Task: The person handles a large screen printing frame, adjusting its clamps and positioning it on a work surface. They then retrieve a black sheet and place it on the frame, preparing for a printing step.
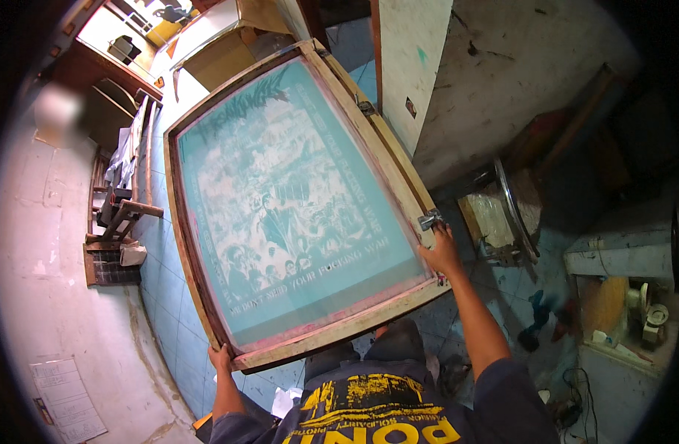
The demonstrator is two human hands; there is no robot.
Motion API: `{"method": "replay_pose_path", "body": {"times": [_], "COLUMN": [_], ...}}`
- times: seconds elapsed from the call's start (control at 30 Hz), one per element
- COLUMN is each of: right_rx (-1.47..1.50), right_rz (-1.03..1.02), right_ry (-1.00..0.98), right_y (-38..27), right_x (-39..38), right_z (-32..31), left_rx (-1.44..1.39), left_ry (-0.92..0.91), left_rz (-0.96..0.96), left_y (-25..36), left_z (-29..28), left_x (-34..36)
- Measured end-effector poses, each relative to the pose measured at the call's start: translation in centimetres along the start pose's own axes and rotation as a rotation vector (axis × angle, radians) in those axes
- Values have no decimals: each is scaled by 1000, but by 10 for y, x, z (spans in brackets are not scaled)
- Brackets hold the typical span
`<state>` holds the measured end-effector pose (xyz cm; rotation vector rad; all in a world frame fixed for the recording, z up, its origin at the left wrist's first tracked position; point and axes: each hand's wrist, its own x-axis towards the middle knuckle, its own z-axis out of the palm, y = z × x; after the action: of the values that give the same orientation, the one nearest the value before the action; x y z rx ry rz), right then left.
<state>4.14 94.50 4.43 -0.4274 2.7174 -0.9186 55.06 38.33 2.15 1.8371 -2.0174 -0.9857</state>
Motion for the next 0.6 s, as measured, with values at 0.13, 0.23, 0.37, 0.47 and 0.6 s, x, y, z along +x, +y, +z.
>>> {"method": "replay_pose_path", "body": {"times": [0.13, 0.23, 0.37, 0.47, 0.6], "right_rx": [50, 79, 317, 361, 196], "right_rz": [-26, -44, -51, -46, 33], "right_ry": [-4, 31, 99, 202, 107], "right_y": [4, 16, 13, 13, -14], "right_x": [5, 0, -3, 2, 23], "right_z": [-2, -7, -20, -30, -57], "left_rx": [88, 67, -19, -59, -39], "left_ry": [-79, -142, -122, -127, -204], "left_rz": [20, 31, -4, -70, -80], "left_y": [-2, 0, -8, -4, -12], "left_z": [-4, -3, -6, -2, -14], "left_x": [12, 17, 15, 6, -6]}}
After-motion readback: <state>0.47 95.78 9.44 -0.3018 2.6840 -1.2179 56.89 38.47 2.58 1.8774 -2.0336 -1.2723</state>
